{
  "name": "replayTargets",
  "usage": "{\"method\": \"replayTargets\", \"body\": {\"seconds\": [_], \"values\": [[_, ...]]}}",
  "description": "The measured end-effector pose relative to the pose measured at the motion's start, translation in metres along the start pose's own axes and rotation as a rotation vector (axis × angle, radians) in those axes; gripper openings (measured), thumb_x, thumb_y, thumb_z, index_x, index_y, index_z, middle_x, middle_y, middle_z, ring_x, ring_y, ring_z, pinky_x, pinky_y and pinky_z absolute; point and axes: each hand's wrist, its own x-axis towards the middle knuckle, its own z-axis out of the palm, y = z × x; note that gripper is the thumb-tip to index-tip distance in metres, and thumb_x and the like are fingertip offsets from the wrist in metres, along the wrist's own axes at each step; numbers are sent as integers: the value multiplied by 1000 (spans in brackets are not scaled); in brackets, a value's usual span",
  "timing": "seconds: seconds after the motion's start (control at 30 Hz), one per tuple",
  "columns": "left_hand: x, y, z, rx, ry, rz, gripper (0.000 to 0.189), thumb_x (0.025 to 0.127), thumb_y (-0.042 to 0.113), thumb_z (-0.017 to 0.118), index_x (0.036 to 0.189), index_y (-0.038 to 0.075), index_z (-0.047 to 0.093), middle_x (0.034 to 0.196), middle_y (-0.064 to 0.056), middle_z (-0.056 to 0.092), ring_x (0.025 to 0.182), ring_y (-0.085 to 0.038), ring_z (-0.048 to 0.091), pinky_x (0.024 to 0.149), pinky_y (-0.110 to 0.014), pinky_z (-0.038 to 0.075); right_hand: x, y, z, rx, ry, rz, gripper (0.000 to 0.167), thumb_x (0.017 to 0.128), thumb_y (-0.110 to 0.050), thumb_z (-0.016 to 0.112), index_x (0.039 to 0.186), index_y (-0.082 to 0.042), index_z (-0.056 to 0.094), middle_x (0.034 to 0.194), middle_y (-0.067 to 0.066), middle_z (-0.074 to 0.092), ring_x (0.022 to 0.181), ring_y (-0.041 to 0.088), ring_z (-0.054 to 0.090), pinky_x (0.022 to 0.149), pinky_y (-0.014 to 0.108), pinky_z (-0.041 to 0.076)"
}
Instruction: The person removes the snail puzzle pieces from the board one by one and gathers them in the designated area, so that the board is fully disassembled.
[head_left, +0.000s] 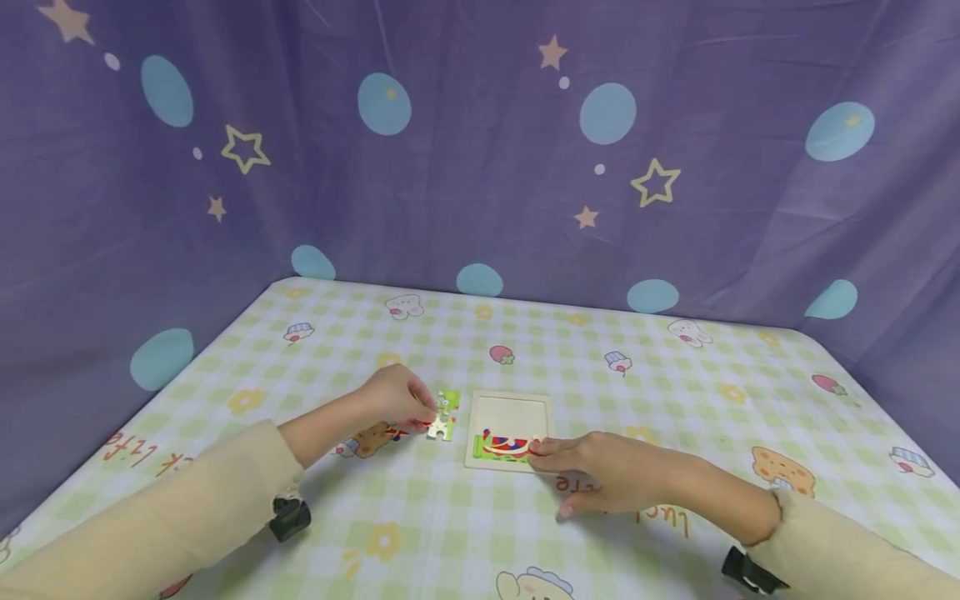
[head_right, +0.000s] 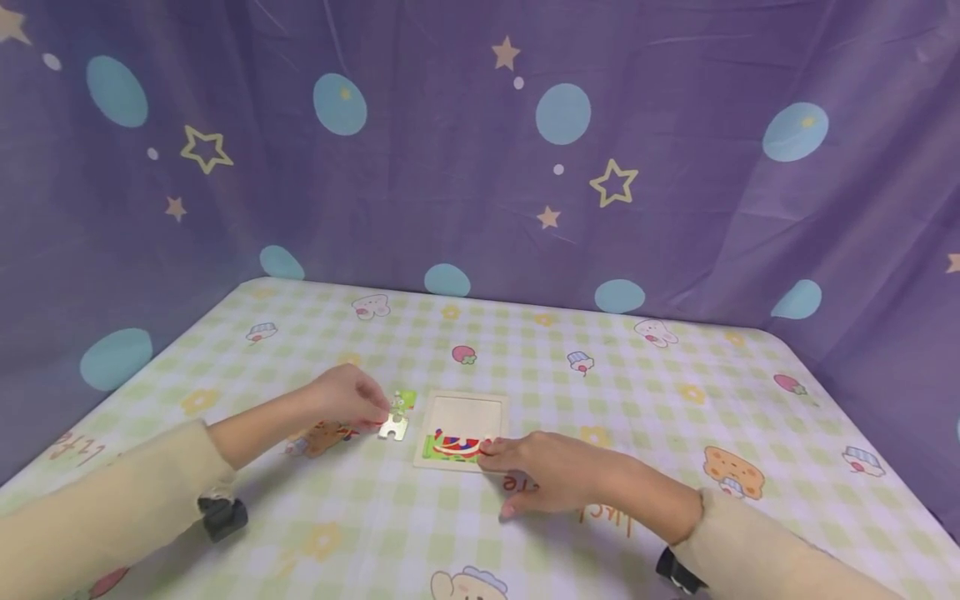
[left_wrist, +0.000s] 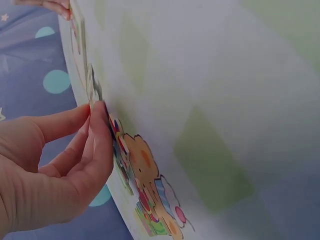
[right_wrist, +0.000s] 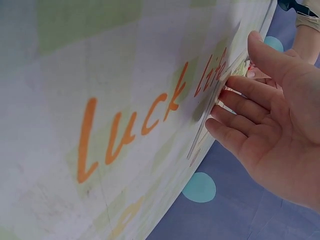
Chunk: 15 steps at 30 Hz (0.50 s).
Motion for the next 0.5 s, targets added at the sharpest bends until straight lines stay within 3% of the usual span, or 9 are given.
{"method": "replayTargets", "body": {"seconds": [0.3,0.33,0.37,0.5], "values": [[-3,-2,5,115,92,75,4,81,8,75,81,5,72,71,-6,72,57,-10,65,56,-22,55,0,0,0,-3,1,-5,64,89,-40,63,144,-14,44,152,2,40,142,19,37,111,39,39],[-4,-1,6,129,98,80,4,81,8,75,80,6,72,70,-5,71,56,-9,64,56,-23,55,0,0,0,-4,1,-4,64,89,-40,63,144,-15,44,152,2,40,142,19,37,111,39,39],[-5,0,6,150,106,91,4,81,9,75,80,7,72,69,-5,71,55,-10,64,65,-28,58,0,0,0,-4,1,-4,64,89,-40,63,144,-15,44,152,2,40,142,19,37,111,39,39],[-6,2,9,184,122,129,5,80,9,75,77,7,72,67,-4,71,53,-10,64,65,-31,57,0,0,0,6,2,-4,64,89,-39,64,144,-14,44,152,3,40,142,20,38,111,39,40]]}}
